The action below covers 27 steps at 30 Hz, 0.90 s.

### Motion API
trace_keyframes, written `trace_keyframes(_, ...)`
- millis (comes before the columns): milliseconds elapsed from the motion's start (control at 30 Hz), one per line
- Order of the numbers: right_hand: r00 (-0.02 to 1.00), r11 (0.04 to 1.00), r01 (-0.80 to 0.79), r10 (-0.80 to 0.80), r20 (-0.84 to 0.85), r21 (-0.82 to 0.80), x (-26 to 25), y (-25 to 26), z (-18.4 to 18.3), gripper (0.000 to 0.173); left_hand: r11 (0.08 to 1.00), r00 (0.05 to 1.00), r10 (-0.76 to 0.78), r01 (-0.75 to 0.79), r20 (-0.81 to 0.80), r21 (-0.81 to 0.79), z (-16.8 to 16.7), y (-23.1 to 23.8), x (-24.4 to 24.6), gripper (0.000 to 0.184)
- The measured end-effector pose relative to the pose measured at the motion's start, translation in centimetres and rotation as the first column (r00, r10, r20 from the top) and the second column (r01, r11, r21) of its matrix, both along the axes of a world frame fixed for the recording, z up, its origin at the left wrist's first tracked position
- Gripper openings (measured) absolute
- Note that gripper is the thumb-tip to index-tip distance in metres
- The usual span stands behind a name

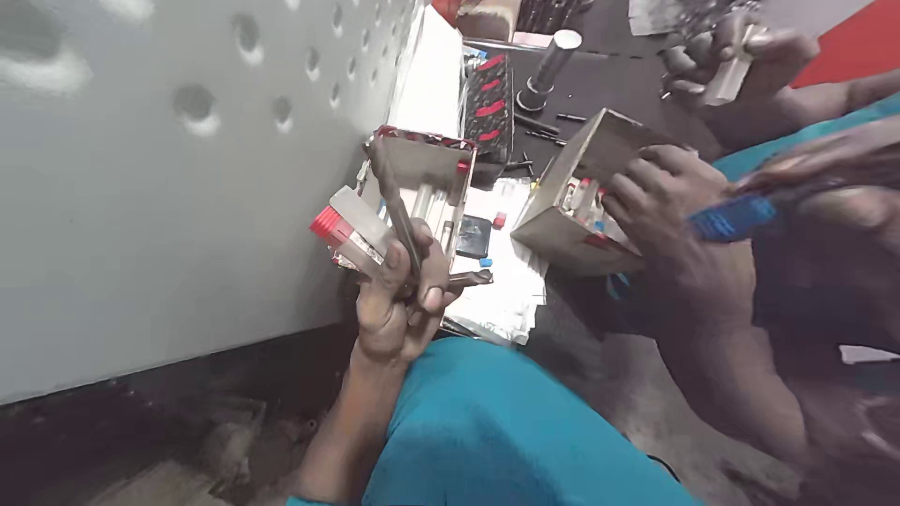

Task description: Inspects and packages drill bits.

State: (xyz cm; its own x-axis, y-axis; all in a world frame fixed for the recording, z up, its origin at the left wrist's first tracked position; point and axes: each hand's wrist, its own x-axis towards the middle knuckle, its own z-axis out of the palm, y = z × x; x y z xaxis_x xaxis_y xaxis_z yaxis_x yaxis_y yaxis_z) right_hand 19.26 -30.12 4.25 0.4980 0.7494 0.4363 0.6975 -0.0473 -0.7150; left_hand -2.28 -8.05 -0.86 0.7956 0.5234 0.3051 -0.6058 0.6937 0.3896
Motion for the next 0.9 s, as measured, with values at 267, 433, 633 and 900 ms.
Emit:
trace_keyframes(267, 0.857, 0.945, -0.279, 0.324, -0.401, 0.169, -6.1, 5.5, -0.8, 0.023, 0.990, 0.986, 0.137, -0.132, -0.093, 0.059, -0.2, -0.4, 0.2, 0.022)
trace_keyframes(433, 0.872, 0.955, -0.149, 0.249, -0.421, 0.255, -8.2, 5.6, -2.9, 0.018, 0.909, 0.895, 0.391, -0.340, -0.213, 0.240, -1.0, -2.3, 1.9, 0.027)
trace_keyframes(633, 0.899, 0.927, -0.067, 0.217, -0.381, 0.369, -10.7, 7.0, -3.8, 0.017, 0.797, 0.766, 0.588, -0.494, -0.260, 0.349, -0.6, -3.7, 3.5, 0.024)
trace_keyframes(900, 0.941, 0.917, -0.025, 0.157, -0.301, 0.398, -12.5, 8.8, -5.3, 0.020, 0.741, 0.681, 0.668, -0.569, -0.301, 0.356, -0.2, -3.3, 4.5, 0.026)
